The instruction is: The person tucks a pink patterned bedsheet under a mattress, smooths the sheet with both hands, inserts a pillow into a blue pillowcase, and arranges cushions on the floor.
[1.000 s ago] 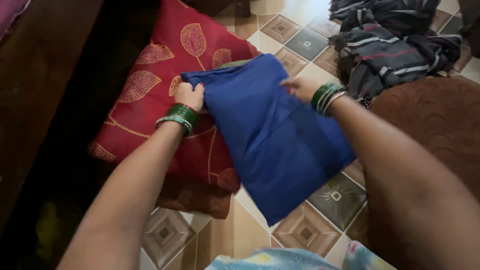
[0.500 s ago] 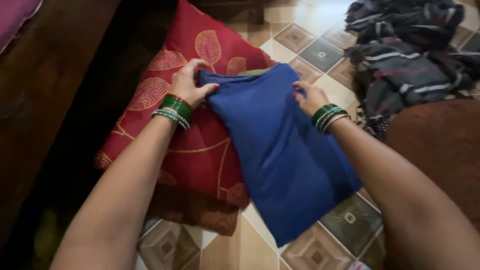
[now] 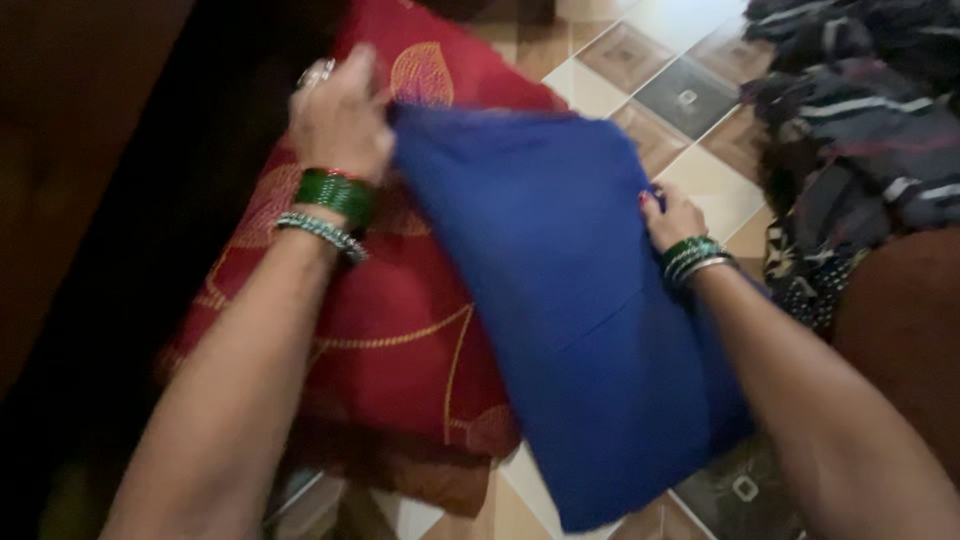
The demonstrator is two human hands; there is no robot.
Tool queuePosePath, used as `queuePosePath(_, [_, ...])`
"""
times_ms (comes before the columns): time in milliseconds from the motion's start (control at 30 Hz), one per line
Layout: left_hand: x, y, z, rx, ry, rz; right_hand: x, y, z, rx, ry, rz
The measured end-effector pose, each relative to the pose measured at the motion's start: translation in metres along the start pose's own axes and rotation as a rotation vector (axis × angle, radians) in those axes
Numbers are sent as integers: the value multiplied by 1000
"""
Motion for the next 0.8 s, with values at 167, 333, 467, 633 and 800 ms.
queuePosePath(167, [24,26,3,232,-142,-167,-23,-9,2,73,-61,-14])
queuePosePath(333, [-13,-10,16,70,-75,-479,-43,-17,3,-19,47,-1])
queuePosePath(467, [-26,-4,16,630,-473,-311,-38,-18,0,-26,108,-55])
queuePosePath(633, [-69,23,-1,373,-153,-600,-4,-25,5,197,132,12])
queuePosePath(800, [-95,78,-5,446,-34,-407,-6,-36,20,418,109,-250])
Point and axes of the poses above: each hand's wrist, its own z-axis away from the middle knuckle, its own y-axis out of the palm, x = y × z, the point moved 4 cm from there along -z, towards the middle knuckle, and after that the axes turned 10 degrees about x, right-handed, at the moved point
